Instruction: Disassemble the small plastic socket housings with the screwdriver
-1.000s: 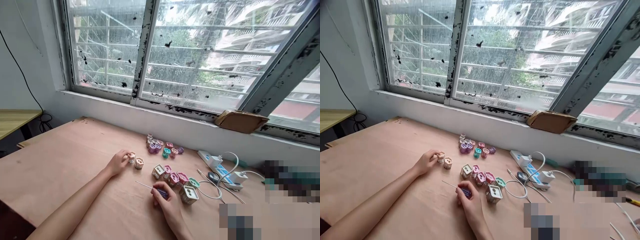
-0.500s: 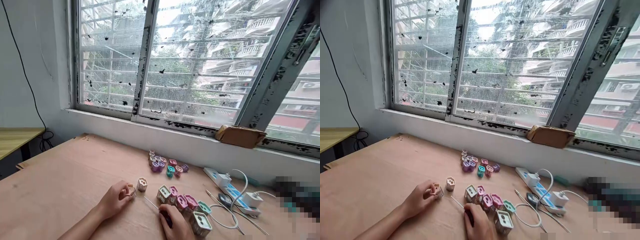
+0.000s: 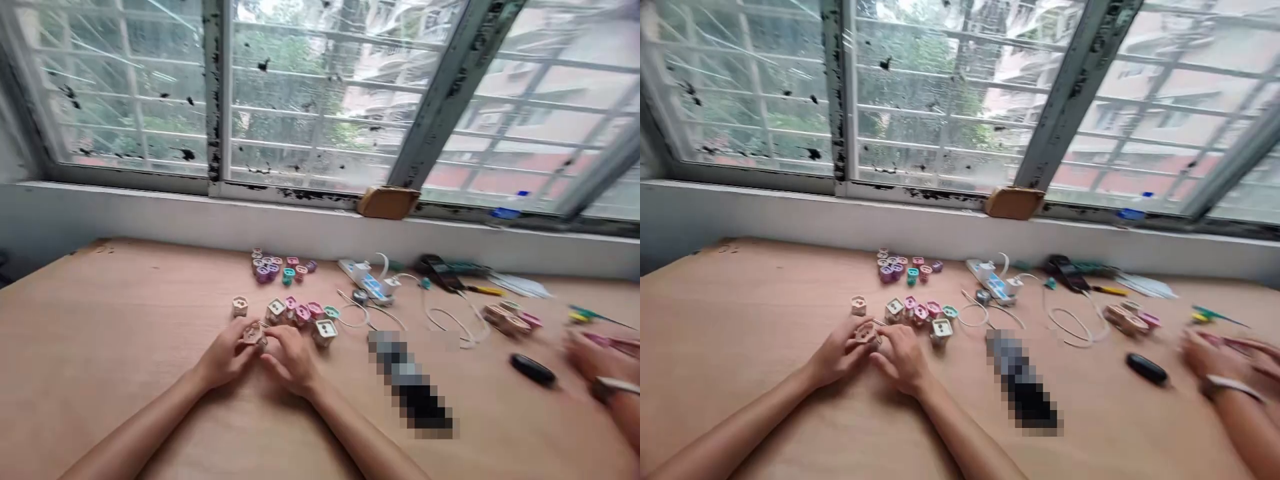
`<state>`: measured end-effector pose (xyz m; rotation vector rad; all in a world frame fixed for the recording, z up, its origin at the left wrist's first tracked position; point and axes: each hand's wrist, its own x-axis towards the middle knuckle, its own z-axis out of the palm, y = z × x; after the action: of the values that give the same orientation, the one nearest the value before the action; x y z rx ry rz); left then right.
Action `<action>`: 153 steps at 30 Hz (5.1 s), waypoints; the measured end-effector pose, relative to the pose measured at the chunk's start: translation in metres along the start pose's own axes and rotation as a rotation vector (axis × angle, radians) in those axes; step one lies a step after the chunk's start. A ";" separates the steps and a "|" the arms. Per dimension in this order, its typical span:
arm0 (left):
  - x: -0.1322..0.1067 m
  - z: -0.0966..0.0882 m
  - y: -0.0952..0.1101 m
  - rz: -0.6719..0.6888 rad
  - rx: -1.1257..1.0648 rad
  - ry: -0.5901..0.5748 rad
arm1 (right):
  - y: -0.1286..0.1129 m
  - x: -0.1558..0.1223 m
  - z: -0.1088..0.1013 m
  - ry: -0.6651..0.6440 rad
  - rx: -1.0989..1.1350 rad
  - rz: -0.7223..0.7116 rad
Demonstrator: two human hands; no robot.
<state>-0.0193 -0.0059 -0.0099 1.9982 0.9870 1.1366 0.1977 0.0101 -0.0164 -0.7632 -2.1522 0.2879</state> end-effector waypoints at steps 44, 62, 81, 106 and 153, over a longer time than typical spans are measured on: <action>0.002 -0.008 -0.002 -0.206 -0.078 0.004 | 0.019 -0.124 -0.159 0.157 -0.764 1.044; 0.004 -0.016 -0.011 -0.195 -0.148 -0.075 | -0.001 0.014 0.023 -0.101 0.408 0.350; 0.005 -0.023 0.003 -0.227 -0.172 -0.082 | 0.000 0.013 -0.012 -0.097 0.419 0.374; 0.006 -0.026 -0.004 -0.251 -0.276 0.100 | 0.019 -0.001 -0.008 -0.042 0.508 0.411; 0.004 -0.025 -0.002 -0.179 -0.266 0.060 | 0.019 0.002 -0.009 0.236 0.381 0.261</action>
<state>-0.0412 0.0020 0.0012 1.6419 0.9675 1.1679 0.2113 0.0255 -0.0179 -0.8082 -1.7076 0.6868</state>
